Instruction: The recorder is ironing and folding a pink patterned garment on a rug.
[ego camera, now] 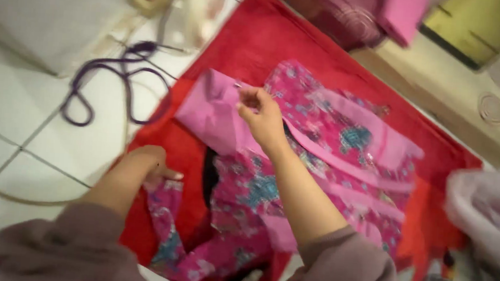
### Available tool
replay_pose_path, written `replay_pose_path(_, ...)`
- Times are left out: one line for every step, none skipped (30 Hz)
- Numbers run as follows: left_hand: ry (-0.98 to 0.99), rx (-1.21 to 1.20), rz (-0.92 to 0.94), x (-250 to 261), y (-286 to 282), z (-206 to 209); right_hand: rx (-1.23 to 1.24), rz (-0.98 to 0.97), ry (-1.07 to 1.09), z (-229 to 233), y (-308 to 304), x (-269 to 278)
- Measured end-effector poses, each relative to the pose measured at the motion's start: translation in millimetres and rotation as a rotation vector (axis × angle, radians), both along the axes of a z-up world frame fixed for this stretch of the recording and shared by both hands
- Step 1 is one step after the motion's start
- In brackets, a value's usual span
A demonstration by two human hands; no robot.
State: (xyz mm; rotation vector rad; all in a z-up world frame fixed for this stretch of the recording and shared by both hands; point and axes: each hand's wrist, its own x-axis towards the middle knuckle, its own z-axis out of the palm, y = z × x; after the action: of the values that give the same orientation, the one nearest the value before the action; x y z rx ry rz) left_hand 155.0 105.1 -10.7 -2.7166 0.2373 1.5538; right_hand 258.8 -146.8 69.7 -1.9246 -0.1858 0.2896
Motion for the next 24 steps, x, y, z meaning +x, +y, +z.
replay_pose_path(0.094, -0.067, 0.172, -0.1, 12.6, -4.0, 0.070, -0.003, -0.084, -5.6, 26.2, 16.4)
replay_pose_path(0.193, -0.138, 0.337, -2.3, 22.7, -11.0, 0.142, -0.012, -0.159, -15.2, 49.9, 28.9)
replay_pose_path(0.200, -0.140, 0.366, 10.2, 34.4, -76.3, 0.143, 0.016, -0.149, -15.1, 70.0, 49.9)
replay_pose_path(0.398, -0.179, 0.619, 4.6, 38.9, -138.3, 0.236, -0.056, -0.090, -18.2, 87.9, 60.3)
replay_pose_path(0.595, -0.215, 0.873, 2.8, 35.5, -197.7, 0.325, -0.130, -0.029, -22.1, 105.7, 70.8)
replay_pose_path(0.607, -0.222, 0.893, -14.3, 51.5, -191.3, 0.320, -0.112, -0.015, -34.6, 118.1, 89.9)
replay_pose_path(0.576, -0.218, 0.910, -13.9, 59.4, -180.0, 0.389, -0.148, 0.031, -46.5, 130.2, 109.1)
replay_pose_path(0.532, -0.211, 0.925, -0.1, 64.5, -161.7, 0.465, -0.185, 0.068, -54.9, 142.3, 132.4)
replay_pose_path(0.488, -0.204, 0.941, 5.2, 73.4, -154.4, 0.466, -0.167, 0.073, -48.2, 152.0, 143.6)
replay_pose_path(0.456, -0.188, 0.951, 1.8, 81.3, -146.9, 0.525, -0.141, 0.127, -44.4, 159.0, 147.1)
replay_pose_path(0.424, -0.172, 0.960, -2.1, 88.3, -138.9, 0.584, -0.115, 0.182, -40.5, 165.4, 150.0)
replay_pose_path(0.392, -0.162, 0.966, -5.0, 92.7, -133.0, 0.579, -0.108, 0.194, -43.6, 163.3, 158.3)
replay_pose_path(0.360, -0.151, 0.972, -9.0, 96.6, -126.4, 0.593, -0.013, 0.213, -46.3, 160.8, 165.5)
replay_pose_path(0.323, -0.142, 0.979, -12.5, 99.9, -119.3, 0.607, 0.086, 0.226, -47.5, 158.1, 172.6)
replay_pose_path(0.286, -0.133, 0.986, -15.5, 102.2, -111.3, 0.603, 0.096, 0.233, -41.3, 163.2, 171.9)
replay_pose_path(0.251, -0.122, 0.983, -18.1, 103.5, -102.3, 0.571, 0.134, 0.246, -34.9, 164.6, 170.3)
replay_pose_path(0.217, -0.110, 0.980, -20.7, 103.4, -92.7, 0.539, 0.171, 0.259, -28.0, 164.5, 168.9)
replay_pose_path(0.172, -0.108, 0.961, -15.2, 99.5, -85.3, 0.533, 0.161, 0.248, -16.8, 158.3, 168.7)
replay_pose_path(0.127, -0.106, 0.942, -10.5, 94.4, -77.6, 0.552, 0.200, 0.269, -5.4, 151.1, 168.0)
replay_pose_path(0.087, -0.104, 0.927, -9.8, 89.0, -69.4, 0.570, 0.240, 0.296, 5.0, 144.8, 164.8)
replay_pose_path(0.047, -0.101, 0.911, -8.0, 83.1, -56.4, 0.563, 0.231, 0.292, 22.7, 140.1, 155.2)
replay_pose_path(0.004, -0.099, 0.893, -4.2, 78.3, -42.1, 0.598, 0.292, 0.285, 41.6, 135.7, 146.8)
replay_pose_path(-0.040, -0.096, 0.875, -1.2, 72.0, -27.6, 0.632, 0.353, 0.279, 60.2, 130.5, 137.9)
replay_pose_path(-0.077, -0.091, 0.848, -4.7, 63.9, -20.4, 0.631, 0.333, 0.274, 87.2, 121.5, 124.3)
